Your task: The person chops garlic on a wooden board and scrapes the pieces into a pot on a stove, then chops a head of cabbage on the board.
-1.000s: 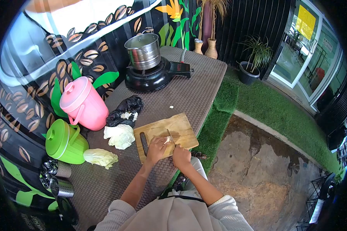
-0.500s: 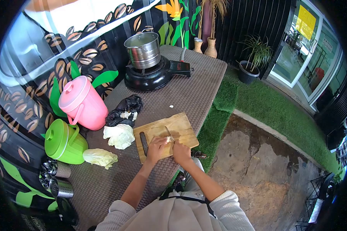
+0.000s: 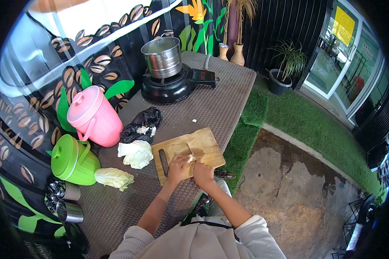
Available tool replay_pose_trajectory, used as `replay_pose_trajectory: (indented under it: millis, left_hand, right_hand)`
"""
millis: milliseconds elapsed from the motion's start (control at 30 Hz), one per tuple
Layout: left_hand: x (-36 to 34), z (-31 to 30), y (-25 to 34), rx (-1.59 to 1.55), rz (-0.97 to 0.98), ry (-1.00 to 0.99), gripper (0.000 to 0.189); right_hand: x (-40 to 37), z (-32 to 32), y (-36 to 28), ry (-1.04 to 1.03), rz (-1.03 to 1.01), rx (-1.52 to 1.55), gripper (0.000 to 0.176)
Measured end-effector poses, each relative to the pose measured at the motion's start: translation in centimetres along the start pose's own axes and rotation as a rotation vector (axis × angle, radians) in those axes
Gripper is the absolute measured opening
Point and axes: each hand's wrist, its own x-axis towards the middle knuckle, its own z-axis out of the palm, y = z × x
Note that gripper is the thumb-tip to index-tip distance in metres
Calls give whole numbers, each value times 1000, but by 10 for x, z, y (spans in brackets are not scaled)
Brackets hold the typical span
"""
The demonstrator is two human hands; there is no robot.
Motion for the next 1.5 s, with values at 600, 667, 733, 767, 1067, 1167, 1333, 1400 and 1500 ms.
replay_pose_trajectory:
  millis: [600,667,733,767,1067,1167,1333,1400,1500]
  left_hand:
    - [1,-2,1,-2,13,29,21]
    - [0,-4,2,30,28,26,20]
    - [4,-4,3,61,54,32,20]
    - [3,-4,4,74,38,22,19]
    - [2,-4,1,-2,-57,20,18]
    - [2,-4,0,33,-75,21,17]
    - [4,-2,-2,-50,-69,38,17]
    - [3,-3,-1,33,-13,49,18]
    - [2,-1,0,32,-20,41,16]
  right_hand:
    - [-2,40,-9,112,98,-56,16]
    - [6,25,-4,52,13,37,14]
    - [1,5,-2,43,-50,-1,14]
    - [0,0,-2,30,-117,-41,14]
    - [5,17,-2,62,24,32,16]
    - [-5,6,-8,41,-25,8,16]
    - [-11,32,-18,97,107,-30,16]
    - [2,24,-14,12,105,88,16]
    - [3,-4,-8,-11,4,113,16]
